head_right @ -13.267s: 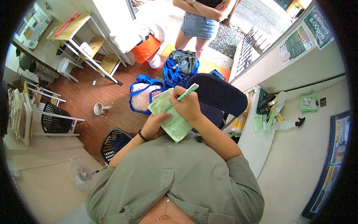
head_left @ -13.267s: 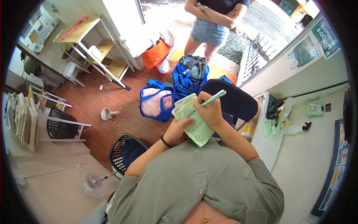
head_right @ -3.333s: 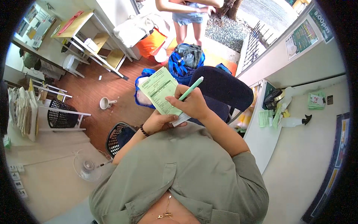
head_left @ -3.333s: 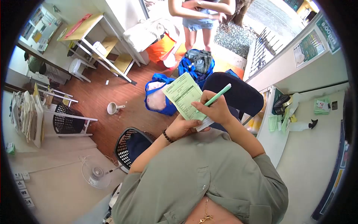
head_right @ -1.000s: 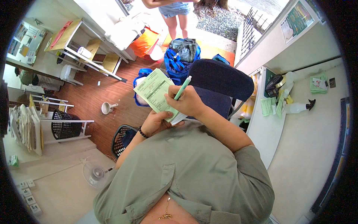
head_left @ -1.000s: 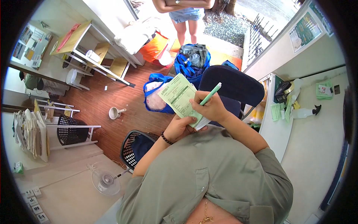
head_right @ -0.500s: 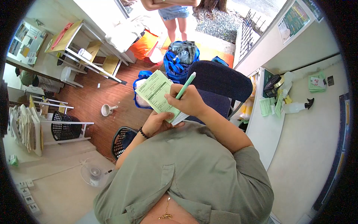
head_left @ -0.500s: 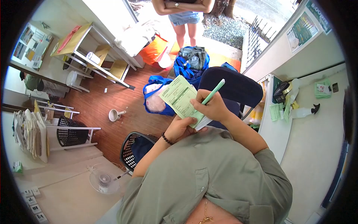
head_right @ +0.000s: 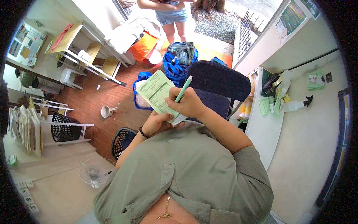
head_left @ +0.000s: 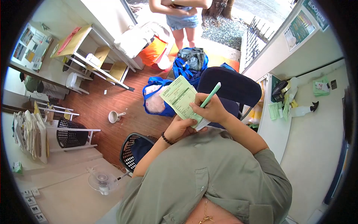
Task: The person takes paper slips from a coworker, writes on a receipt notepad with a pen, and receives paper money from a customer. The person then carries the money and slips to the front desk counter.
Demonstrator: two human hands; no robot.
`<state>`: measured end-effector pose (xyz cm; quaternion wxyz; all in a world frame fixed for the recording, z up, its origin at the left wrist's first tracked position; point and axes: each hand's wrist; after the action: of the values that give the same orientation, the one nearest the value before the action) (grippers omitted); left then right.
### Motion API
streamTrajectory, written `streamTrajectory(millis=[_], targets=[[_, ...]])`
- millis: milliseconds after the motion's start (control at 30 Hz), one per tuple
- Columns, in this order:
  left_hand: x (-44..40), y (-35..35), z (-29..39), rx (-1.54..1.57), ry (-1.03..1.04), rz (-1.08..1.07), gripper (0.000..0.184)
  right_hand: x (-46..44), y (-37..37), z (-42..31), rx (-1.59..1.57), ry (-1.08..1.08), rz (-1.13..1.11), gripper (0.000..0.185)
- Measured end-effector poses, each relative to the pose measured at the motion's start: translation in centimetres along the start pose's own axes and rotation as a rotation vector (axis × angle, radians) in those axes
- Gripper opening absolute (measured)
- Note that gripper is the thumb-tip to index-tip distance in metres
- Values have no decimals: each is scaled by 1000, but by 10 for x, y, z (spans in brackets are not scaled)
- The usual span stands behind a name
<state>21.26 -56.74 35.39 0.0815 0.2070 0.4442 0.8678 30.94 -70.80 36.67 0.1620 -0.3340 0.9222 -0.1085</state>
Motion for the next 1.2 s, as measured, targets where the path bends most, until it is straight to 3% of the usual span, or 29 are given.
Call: streamTrajectory(millis=[1200], targets=[[0,3,4,5,-25,51,52,-2,1,4,91,-20,27,24]])
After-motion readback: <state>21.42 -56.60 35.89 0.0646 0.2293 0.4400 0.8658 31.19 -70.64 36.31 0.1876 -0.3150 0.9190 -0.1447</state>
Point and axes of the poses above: each hand's wrist, its own x-axis away from the middle knuckle, its own y-axis out of the palm, z = x × y, and after that the axes turned 3 degrees about x, right-handed
